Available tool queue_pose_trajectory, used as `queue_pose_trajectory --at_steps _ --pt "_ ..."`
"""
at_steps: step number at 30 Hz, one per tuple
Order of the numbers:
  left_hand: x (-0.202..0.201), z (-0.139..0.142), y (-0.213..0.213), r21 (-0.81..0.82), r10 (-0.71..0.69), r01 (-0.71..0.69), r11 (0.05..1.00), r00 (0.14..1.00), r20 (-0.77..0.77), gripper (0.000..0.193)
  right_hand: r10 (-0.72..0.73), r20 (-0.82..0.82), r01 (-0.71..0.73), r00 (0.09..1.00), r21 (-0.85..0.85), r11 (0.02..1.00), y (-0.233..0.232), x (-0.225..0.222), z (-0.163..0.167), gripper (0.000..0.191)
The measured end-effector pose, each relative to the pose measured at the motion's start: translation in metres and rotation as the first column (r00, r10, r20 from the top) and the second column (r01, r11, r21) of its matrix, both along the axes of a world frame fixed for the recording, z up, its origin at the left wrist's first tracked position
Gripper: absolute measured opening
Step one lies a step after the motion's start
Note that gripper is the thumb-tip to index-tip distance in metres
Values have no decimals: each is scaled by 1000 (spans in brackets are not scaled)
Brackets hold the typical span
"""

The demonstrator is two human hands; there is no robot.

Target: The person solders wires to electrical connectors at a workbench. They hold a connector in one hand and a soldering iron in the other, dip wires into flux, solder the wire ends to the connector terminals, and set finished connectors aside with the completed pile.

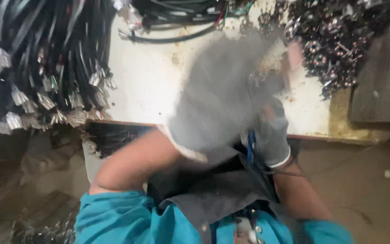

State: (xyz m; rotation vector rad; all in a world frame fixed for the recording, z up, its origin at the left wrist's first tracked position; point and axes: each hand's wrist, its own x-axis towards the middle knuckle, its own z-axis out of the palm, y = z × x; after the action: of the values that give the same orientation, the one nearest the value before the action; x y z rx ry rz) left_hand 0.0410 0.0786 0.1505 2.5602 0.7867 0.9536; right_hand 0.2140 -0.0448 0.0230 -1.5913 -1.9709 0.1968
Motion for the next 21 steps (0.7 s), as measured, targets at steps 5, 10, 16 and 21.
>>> queue_pose_trajectory --at_steps 5,10,16,21 --pt "-37 -86 -58 -316 -212 132 939 949 -233 21 -39 -22 38 999 -28 999 5 -3 -2 25" --pt "-143 -106 -16 169 676 -656 735 728 -112 16 -1 -166 -9 986 -60 998 4 -5 1 18" --pt "-191 -105 17 332 737 -666 668 527 -423 33 9 -41 -13 999 -96 995 10 -10 7 24" --pt "-188 -111 31 302 723 -685 662 479 -498 30 -9 -23 5 1000 -164 986 9 -13 12 30"
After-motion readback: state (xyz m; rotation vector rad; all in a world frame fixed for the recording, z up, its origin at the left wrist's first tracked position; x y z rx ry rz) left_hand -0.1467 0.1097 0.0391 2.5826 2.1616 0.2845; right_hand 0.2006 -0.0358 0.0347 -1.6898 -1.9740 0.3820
